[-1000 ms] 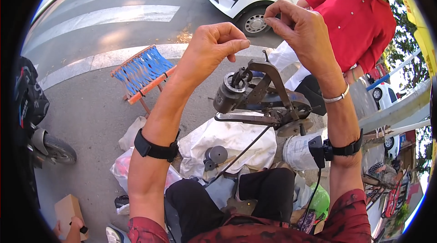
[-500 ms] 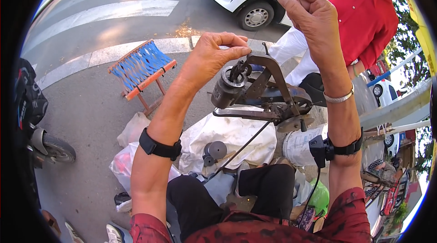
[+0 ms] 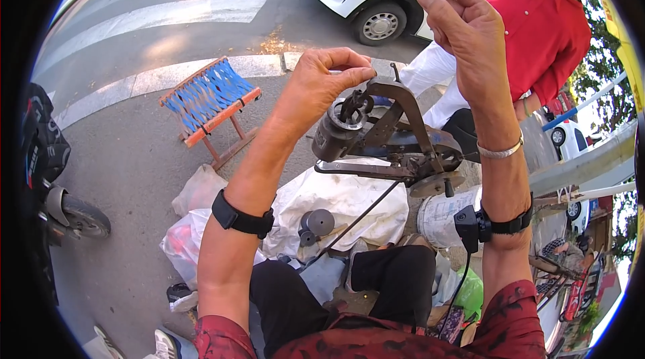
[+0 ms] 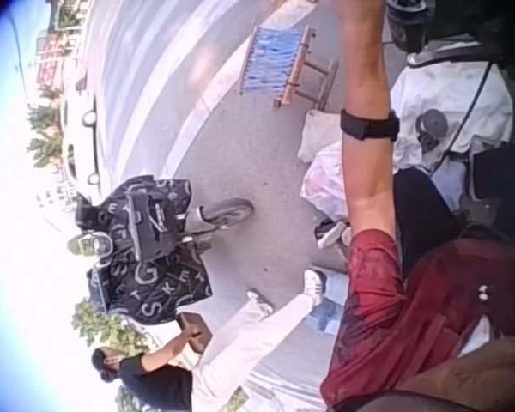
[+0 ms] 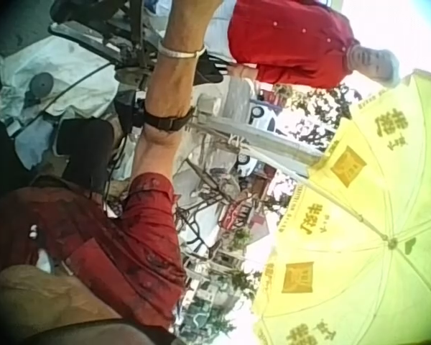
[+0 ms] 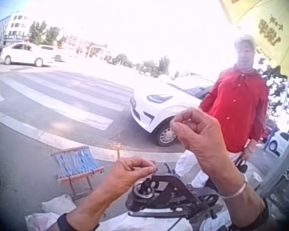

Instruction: Stitching a shoe using a manual hand-cranked sewing machine on a street side.

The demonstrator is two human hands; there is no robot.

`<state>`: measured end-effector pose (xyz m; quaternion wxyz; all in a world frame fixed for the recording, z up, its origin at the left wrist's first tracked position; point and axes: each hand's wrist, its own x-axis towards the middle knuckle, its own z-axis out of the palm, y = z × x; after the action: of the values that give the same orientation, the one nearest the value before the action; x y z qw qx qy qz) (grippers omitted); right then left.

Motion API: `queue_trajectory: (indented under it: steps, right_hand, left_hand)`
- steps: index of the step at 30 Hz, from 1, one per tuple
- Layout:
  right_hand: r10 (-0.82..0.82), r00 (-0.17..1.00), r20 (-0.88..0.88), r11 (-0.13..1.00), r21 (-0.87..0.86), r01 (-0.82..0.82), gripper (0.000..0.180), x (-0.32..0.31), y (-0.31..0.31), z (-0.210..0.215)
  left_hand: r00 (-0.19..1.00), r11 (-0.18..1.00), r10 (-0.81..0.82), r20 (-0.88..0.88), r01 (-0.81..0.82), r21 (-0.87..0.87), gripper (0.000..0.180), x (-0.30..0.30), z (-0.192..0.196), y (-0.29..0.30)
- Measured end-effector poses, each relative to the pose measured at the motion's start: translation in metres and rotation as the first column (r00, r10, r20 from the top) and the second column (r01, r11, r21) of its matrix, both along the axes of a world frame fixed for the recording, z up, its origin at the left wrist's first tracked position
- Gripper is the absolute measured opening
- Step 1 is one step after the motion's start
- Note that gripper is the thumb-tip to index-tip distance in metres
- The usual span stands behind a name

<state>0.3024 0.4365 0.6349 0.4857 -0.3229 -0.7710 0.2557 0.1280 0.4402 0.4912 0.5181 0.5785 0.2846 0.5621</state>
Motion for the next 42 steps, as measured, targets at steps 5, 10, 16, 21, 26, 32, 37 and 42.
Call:
queue_trajectory:
  steps: [5,10,16,21,26,32,37,42]
  right_hand:
    - [-0.004,1.0,0.003,1.0,-0.011,0.004,0.017,0.0,0.001,-0.003]
    - [-0.046,0.999,0.013,0.999,-0.009,0.046,0.018,0.004,0.001,-0.006]
    - [-0.071,0.997,0.036,0.997,-0.002,0.071,0.016,0.007,0.0,-0.011]
    - [-0.09,0.993,0.077,0.996,-0.003,0.09,0.015,0.011,-0.002,-0.014]
    - [-0.125,0.985,0.119,0.991,-0.021,0.129,0.015,0.015,-0.004,-0.018]
    - [-0.15,0.979,0.141,0.988,-0.009,0.153,0.014,0.017,-0.002,-0.021]
    - [-0.155,0.976,0.154,0.987,-0.005,0.158,0.013,0.017,-0.002,-0.02]
    - [-0.196,0.959,0.204,0.98,0.001,0.2,0.013,0.02,-0.005,-0.021]
  left_hand:
    - [1.0,1.0,-0.005,-0.001,0.005,0.02,0.013,0.0,-0.003,-0.001]
    - [0.997,1.0,0.02,-0.074,-0.02,-0.002,0.013,-0.001,-0.004,-0.004]
    - [0.998,0.999,0.005,-0.064,-0.008,-0.042,0.015,-0.001,-0.006,-0.007]
    - [0.998,0.999,-0.001,-0.056,-0.002,-0.042,0.015,0.0,-0.015,-0.007]
    - [0.998,0.999,0.019,-0.065,-0.02,-0.027,0.019,-0.001,-0.018,-0.011]
    - [0.998,0.998,0.064,-0.01,-0.064,0.002,0.027,-0.01,-0.001,-0.018]
    - [0.999,0.998,0.05,0.008,-0.051,0.03,0.021,-0.002,0.012,-0.007]
    - [0.998,0.998,0.055,-0.012,-0.055,0.029,0.017,0.002,0.004,-0.007]
